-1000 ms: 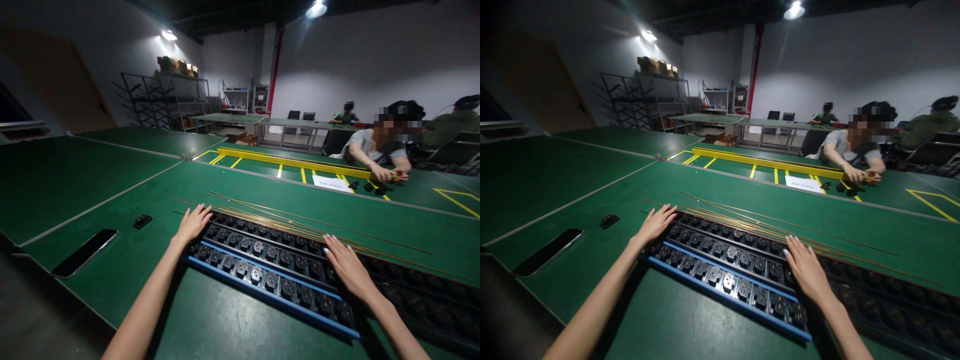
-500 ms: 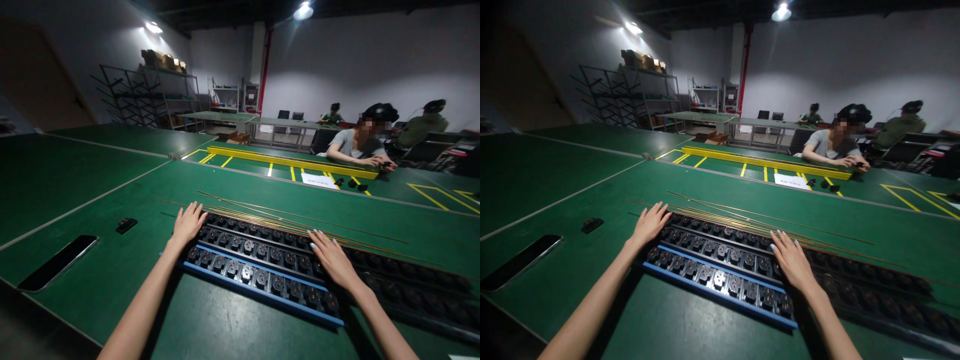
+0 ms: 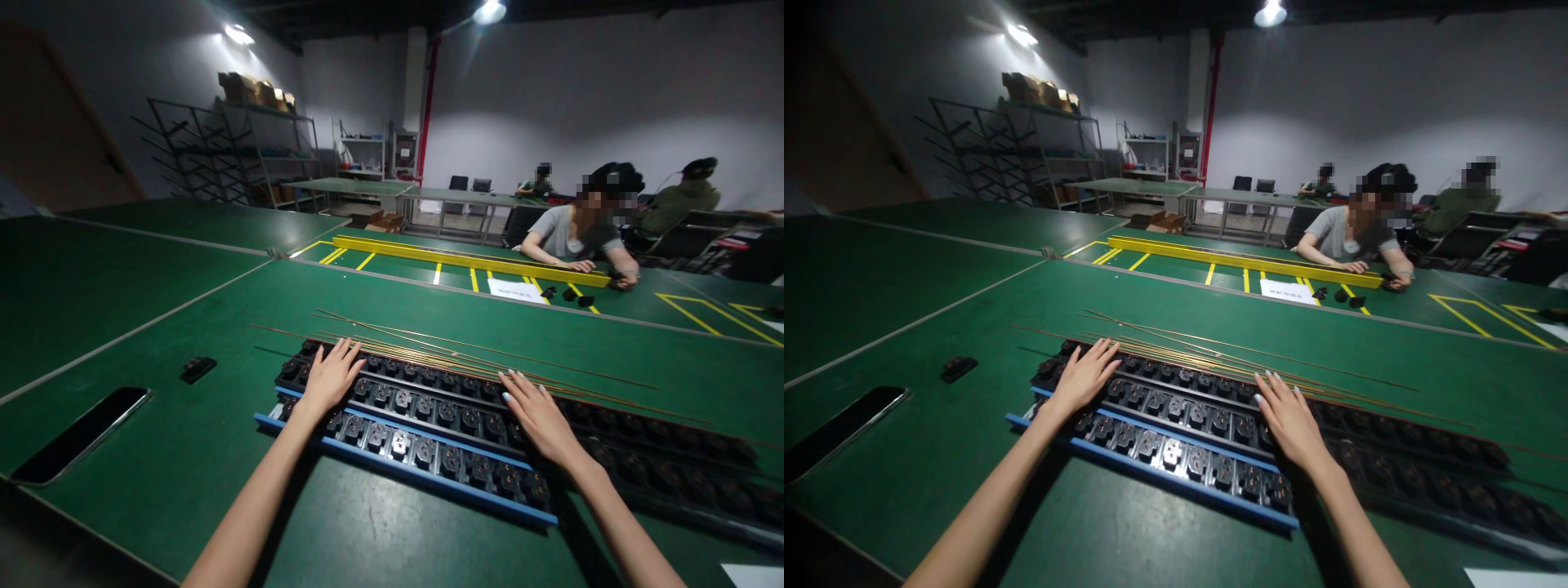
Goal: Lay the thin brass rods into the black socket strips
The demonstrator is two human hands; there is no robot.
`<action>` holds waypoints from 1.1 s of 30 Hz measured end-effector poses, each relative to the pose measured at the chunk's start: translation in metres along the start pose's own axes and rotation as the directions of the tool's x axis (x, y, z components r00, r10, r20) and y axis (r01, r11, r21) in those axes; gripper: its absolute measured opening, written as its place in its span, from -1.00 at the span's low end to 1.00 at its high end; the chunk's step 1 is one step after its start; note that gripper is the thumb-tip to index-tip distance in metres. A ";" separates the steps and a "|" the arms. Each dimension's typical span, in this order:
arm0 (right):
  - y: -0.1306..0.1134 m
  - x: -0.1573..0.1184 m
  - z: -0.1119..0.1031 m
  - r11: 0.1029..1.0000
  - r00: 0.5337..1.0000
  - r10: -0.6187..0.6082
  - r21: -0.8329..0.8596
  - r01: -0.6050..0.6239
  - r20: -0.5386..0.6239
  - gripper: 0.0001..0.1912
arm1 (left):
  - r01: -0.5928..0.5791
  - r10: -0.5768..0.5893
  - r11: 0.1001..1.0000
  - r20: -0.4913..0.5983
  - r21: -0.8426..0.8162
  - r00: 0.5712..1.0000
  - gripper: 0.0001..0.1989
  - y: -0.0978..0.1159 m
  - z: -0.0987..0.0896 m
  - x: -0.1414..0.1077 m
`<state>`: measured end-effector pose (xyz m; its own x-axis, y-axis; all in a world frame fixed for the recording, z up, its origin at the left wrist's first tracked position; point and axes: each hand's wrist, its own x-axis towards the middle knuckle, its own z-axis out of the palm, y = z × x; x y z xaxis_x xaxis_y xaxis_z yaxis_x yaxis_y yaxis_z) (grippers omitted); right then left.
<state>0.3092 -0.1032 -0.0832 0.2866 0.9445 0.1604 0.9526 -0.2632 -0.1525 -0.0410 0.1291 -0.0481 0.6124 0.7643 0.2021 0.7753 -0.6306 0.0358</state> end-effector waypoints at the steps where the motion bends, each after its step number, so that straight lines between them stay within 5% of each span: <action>1: 0.000 0.000 0.000 1.000 1.000 -0.001 0.000 0.001 -0.001 -0.41 | 0.001 -0.001 1.000 0.001 -0.001 1.000 -0.48 0.000 0.000 0.000; 14: 0.000 0.001 -0.001 1.000 1.000 0.003 -0.017 -0.003 -0.008 -0.40 | -0.022 0.022 1.000 -0.026 0.000 0.999 -0.41 0.008 0.000 0.001; 26: -0.004 0.001 -0.006 1.000 1.000 0.025 -0.018 -0.025 0.018 -0.42 | -0.122 0.119 0.991 -0.052 -0.054 0.991 -0.41 0.089 0.004 0.000; 33: -0.007 0.001 -0.009 0.999 0.999 0.043 -0.023 -0.043 0.028 -0.43 | -0.146 0.147 0.984 0.006 -0.099 0.989 -0.45 0.099 0.003 0.003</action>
<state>0.3040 -0.1020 -0.0730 0.3246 0.9374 0.1261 0.9416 -0.3076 -0.1372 0.0377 0.0695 -0.0472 0.7205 0.6640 0.1998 0.6586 -0.7455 0.1024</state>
